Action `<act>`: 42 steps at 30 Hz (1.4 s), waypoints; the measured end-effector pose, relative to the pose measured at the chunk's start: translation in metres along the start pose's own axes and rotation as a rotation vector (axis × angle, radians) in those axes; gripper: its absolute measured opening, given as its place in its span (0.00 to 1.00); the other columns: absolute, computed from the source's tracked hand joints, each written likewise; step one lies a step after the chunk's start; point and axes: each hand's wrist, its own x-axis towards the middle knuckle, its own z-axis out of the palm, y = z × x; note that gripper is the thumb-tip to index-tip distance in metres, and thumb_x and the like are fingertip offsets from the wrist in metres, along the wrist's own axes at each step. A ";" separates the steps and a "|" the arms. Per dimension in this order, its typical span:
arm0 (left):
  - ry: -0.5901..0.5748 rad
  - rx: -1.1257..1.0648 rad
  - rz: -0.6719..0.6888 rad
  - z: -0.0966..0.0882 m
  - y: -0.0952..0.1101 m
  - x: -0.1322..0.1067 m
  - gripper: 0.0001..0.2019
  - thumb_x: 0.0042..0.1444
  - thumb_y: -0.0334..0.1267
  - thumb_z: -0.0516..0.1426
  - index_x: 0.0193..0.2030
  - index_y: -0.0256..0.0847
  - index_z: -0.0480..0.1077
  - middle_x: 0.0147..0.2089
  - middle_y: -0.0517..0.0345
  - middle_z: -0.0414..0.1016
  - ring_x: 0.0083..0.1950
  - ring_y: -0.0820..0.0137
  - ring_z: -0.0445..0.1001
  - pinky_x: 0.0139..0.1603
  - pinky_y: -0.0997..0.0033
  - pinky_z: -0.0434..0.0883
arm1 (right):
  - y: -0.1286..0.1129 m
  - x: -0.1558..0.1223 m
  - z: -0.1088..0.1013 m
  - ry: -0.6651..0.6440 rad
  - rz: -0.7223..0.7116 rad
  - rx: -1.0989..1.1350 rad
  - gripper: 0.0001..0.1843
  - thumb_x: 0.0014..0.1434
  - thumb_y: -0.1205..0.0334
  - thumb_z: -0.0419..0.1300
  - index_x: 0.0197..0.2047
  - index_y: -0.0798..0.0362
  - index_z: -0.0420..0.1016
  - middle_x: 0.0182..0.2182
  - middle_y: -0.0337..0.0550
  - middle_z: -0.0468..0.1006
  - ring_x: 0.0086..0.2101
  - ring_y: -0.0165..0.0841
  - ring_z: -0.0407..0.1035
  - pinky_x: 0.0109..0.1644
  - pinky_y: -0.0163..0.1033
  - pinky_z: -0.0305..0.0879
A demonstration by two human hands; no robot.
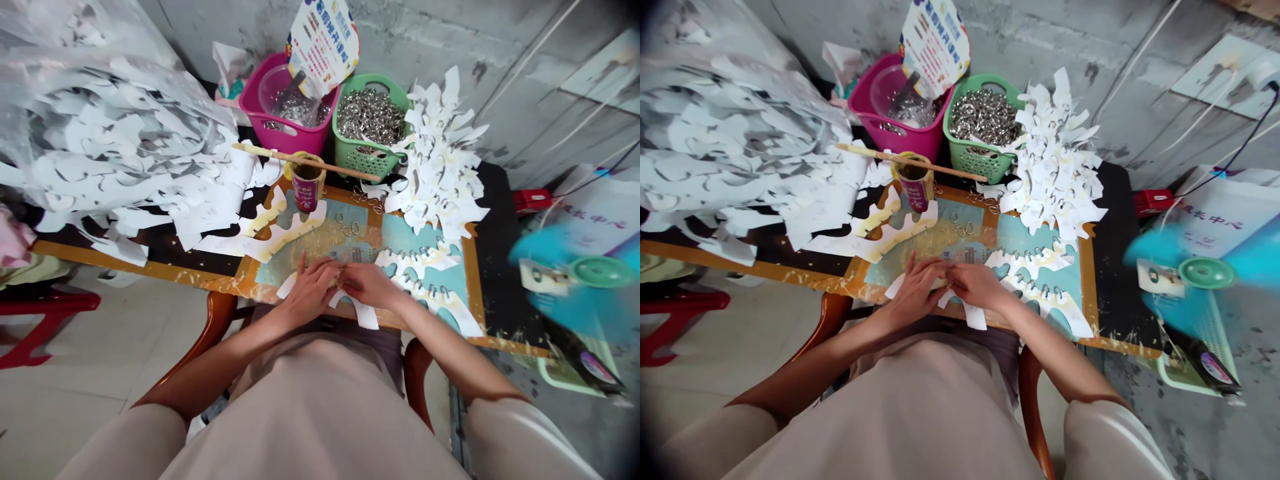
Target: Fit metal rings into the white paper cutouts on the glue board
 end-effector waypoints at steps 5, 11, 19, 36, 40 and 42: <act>0.026 -0.015 -0.014 0.001 -0.004 -0.001 0.09 0.63 0.34 0.55 0.50 0.43 0.67 0.46 0.53 0.80 0.61 0.57 0.71 0.72 0.35 0.39 | -0.001 -0.013 0.012 0.044 0.032 -0.025 0.08 0.65 0.67 0.54 0.40 0.54 0.75 0.39 0.43 0.78 0.34 0.31 0.71 0.36 0.33 0.57; 0.042 0.008 0.001 -0.002 -0.004 0.000 0.08 0.62 0.34 0.57 0.44 0.48 0.76 0.45 0.57 0.82 0.62 0.57 0.70 0.73 0.34 0.38 | -0.004 -0.031 0.013 0.033 0.011 -0.072 0.09 0.67 0.65 0.52 0.41 0.55 0.73 0.38 0.45 0.76 0.35 0.32 0.70 0.35 0.35 0.56; 0.063 0.066 0.062 0.001 -0.003 -0.005 0.09 0.62 0.32 0.57 0.36 0.47 0.78 0.52 0.55 0.78 0.63 0.57 0.67 0.72 0.32 0.37 | -0.010 -0.026 0.005 0.135 0.070 -0.031 0.17 0.65 0.65 0.54 0.57 0.50 0.69 0.49 0.47 0.76 0.40 0.35 0.73 0.39 0.36 0.62; -0.006 0.007 0.016 0.001 -0.003 -0.002 0.07 0.64 0.33 0.53 0.49 0.42 0.65 0.49 0.52 0.79 0.63 0.58 0.69 0.73 0.34 0.37 | -0.002 -0.009 0.012 0.135 -0.009 -0.041 0.08 0.60 0.68 0.58 0.36 0.50 0.80 0.39 0.39 0.82 0.35 0.30 0.75 0.33 0.32 0.58; -0.034 0.069 0.010 0.000 -0.003 -0.003 0.10 0.64 0.35 0.54 0.52 0.42 0.66 0.49 0.49 0.80 0.64 0.57 0.68 0.72 0.34 0.39 | 0.002 -0.016 0.028 0.329 -0.058 0.052 0.08 0.56 0.69 0.59 0.32 0.52 0.79 0.30 0.40 0.80 0.26 0.27 0.70 0.28 0.32 0.57; -0.056 0.084 0.008 -0.002 -0.002 -0.003 0.12 0.64 0.36 0.54 0.54 0.43 0.67 0.48 0.49 0.81 0.66 0.57 0.67 0.72 0.35 0.41 | 0.004 -0.021 0.033 0.375 -0.086 0.099 0.08 0.57 0.69 0.58 0.32 0.52 0.79 0.27 0.39 0.78 0.25 0.27 0.70 0.28 0.32 0.59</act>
